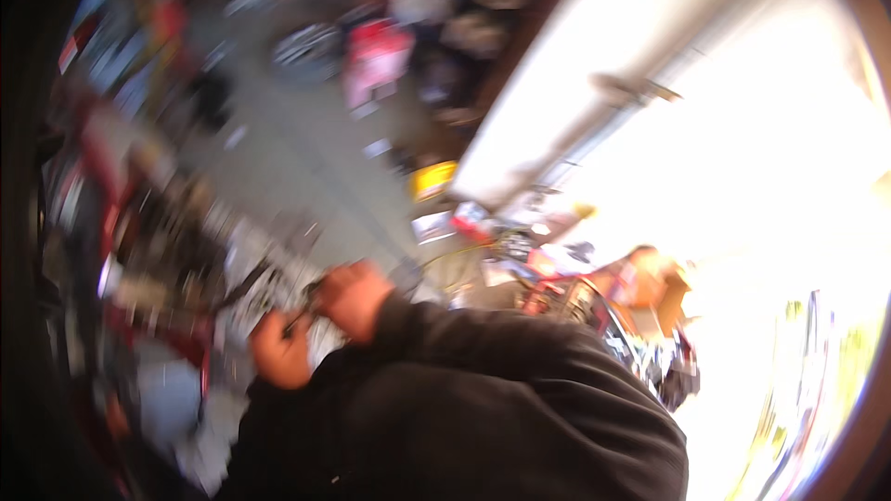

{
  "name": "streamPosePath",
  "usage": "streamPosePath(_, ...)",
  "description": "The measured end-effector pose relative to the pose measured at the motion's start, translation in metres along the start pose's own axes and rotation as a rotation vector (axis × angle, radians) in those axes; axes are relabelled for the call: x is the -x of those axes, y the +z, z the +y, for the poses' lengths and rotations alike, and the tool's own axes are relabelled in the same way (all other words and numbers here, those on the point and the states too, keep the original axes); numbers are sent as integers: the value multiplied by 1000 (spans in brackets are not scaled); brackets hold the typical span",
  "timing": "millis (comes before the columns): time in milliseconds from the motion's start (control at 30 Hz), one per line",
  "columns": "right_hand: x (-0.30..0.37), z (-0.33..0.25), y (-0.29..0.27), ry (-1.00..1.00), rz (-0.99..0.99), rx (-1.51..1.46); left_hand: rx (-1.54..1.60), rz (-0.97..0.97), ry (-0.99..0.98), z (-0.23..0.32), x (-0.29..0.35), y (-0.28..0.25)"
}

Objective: The person wraps electrical tape around a motorcycle wiring harness connector. They repeatedly wrap and adjust the tape to secure the connection while another person works on the motorcycle in the background.

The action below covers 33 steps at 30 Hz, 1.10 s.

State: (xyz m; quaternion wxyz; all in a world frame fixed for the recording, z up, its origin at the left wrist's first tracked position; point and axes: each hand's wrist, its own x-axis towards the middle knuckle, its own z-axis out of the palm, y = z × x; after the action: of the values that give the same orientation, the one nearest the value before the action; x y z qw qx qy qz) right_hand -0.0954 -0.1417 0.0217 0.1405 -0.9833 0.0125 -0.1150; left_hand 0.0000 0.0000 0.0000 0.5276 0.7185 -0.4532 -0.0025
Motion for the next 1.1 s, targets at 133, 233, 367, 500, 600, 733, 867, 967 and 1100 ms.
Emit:
streamPosePath(133,48,22,-18,94,142,1,34,-121,-157,-5,21,1)
streamPosePath(233,65,12,-2,193,69,-92,-93,-203,-328,-7,43,-1)
streamPosePath(367,82,16,40,234,171,-85,-62,-203,-94,-18,53,11)
streamPosePath(500,87,28,67,273,225,-32,-131,-194,135,-37,48,28)
streamPosePath(600,86,27,80,312,264,-9,-104,-171,212,-60,51,33)
streamPosePath(733,85,28,90,310,316,48,-177,-166,151,-87,64,33)
streamPosePath(867,79,24,98,321,343,68,-408,-152,55,-95,64,28)
streamPosePath(967,76,22,102,307,336,81,-501,-133,30,-90,67,29)
streamPosePath(1100,75,18,92,276,320,75,-408,-39,138,-84,67,29)
